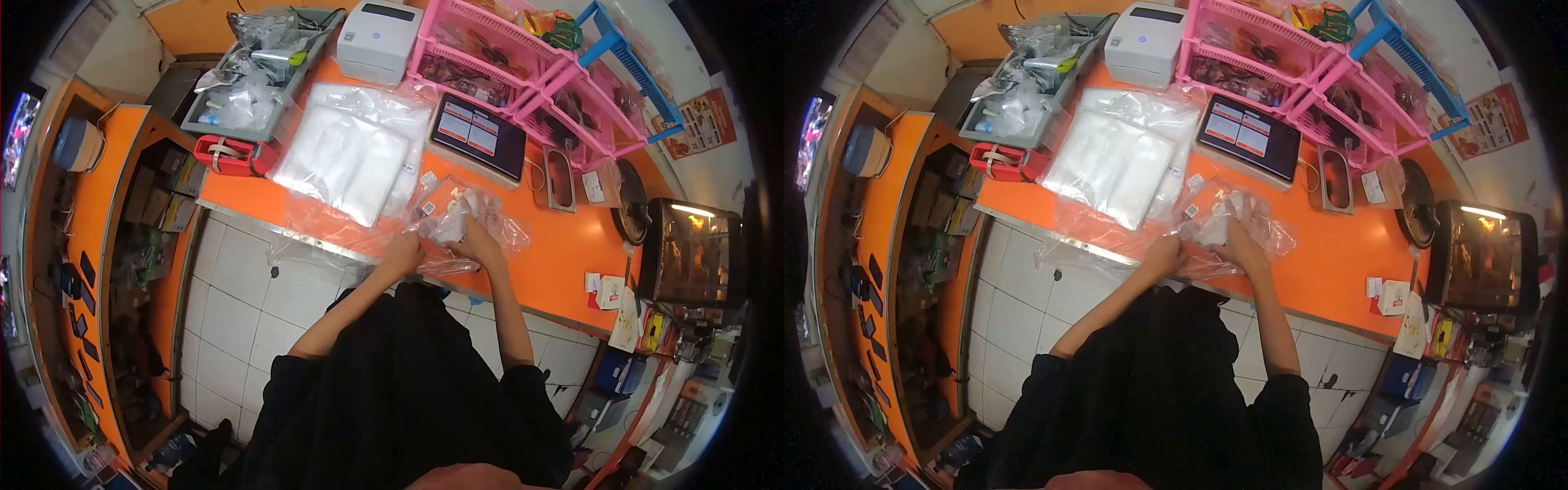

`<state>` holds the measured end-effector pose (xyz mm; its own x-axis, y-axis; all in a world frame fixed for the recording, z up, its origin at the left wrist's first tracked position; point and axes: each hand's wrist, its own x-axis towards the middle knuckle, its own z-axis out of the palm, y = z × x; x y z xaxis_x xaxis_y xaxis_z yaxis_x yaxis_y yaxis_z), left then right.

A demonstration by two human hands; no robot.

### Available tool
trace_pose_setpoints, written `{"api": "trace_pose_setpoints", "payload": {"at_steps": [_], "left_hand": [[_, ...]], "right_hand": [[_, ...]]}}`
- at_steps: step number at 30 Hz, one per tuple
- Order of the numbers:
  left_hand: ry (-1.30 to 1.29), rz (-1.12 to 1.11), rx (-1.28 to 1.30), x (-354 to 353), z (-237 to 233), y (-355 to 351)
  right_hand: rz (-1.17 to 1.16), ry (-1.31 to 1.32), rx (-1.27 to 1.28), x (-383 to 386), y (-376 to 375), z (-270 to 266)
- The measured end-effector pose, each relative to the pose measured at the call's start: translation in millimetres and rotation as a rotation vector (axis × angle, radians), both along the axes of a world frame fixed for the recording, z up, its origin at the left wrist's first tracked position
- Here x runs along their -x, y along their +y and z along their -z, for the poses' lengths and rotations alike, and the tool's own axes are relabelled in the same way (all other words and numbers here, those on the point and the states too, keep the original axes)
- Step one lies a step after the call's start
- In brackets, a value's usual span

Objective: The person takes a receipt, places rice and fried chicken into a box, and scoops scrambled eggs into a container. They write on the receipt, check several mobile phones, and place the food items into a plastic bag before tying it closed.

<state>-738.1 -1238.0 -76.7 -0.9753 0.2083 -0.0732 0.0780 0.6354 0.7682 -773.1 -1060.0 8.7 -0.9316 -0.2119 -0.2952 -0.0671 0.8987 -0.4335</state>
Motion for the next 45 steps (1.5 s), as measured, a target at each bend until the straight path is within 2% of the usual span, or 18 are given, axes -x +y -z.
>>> {"api": "trace_pose_setpoints", "payload": {"at_steps": [2, 5, 8, 14, 17, 20, 23, 25, 28, 31, 33, 35, 37, 38, 40, 42, 43, 45], "left_hand": [[0.126, 0.066, 0.184, -11.2, -3.3, 0.2], [0.122, 0.117, 0.180, -26.4, -61.0, -4.9], [0.237, 0.148, 0.351, -29.8, -88.0, -4.5], [0.228, -0.018, 0.055, 9.5, -146.5, -2.2], [0.330, -0.029, -0.250, 21.7, -165.2, 4.3], [0.236, 0.015, -0.461, 34.7, -191.6, 0.6], [0.324, 0.170, -0.229, 50.8, -226.6, -17.2], [0.153, 0.204, -0.086, 77.7, -234.7, -21.3], [0.040, 0.266, -0.018, 119.0, -271.0, -6.7], [0.275, 0.260, 0.165, 120.2, -280.0, 19.1], [0.431, 0.294, 0.370, 108.4, -296.8, 27.0], [0.420, 0.410, 0.353, 111.3, -310.6, 24.8], [0.594, 0.474, 0.137, 117.8, -308.8, 11.2], [0.770, 0.478, -0.075, 121.9, -304.4, 0.6], [0.665, 0.490, -0.126, 123.6, -312.3, -22.2], [0.484, 0.582, 0.080, 124.6, -275.9, -46.7], [0.225, 0.644, 0.056, 135.5, -237.7, -51.5], [0.115, 0.730, 0.208, 150.2, -158.5, -29.5]], "right_hand": [[-0.095, 0.238, -0.094, -6.8, 2.8, 22.9], [0.015, 0.088, 0.067, -10.1, -0.9, 34.9], [0.070, 0.243, -0.167, -14.7, -22.2, 28.5], [0.045, 0.185, 0.210, 1.6, -6.9, 46.4], [-0.133, 0.305, -0.010, -6.7, -7.7, 6.3], [-0.202, 0.209, 0.032, -16.6, 21.8, 0.2], [-0.305, -0.194, -0.364, -36.3, 28.6, -93.3], [-0.212, -0.229, -0.505, -54.4, 13.4, -184.7], [-0.187, -0.052, -0.497, -88.5, 31.3, -212.1], [-0.491, 0.315, -0.498, -97.9, 38.1, -213.8], [-0.462, 0.415, -0.401, -98.9, 42.3, -228.0], [-0.419, 0.525, -0.212, -100.3, 51.3, -230.3], [-0.361, 0.638, 0.072, -109.6, 75.2, -219.0], [-0.166, 0.662, 0.372, -119.7, 88.6, -202.3], [0.248, 0.663, 0.965, -146.4, 107.7, -148.4], [0.438, 0.482, 0.749, -151.8, 101.5, -109.1], [0.528, 0.395, 0.637, -150.4, 96.0, -88.3], [0.424, 0.398, 0.462, -137.5, 71.5, -30.8]]}}
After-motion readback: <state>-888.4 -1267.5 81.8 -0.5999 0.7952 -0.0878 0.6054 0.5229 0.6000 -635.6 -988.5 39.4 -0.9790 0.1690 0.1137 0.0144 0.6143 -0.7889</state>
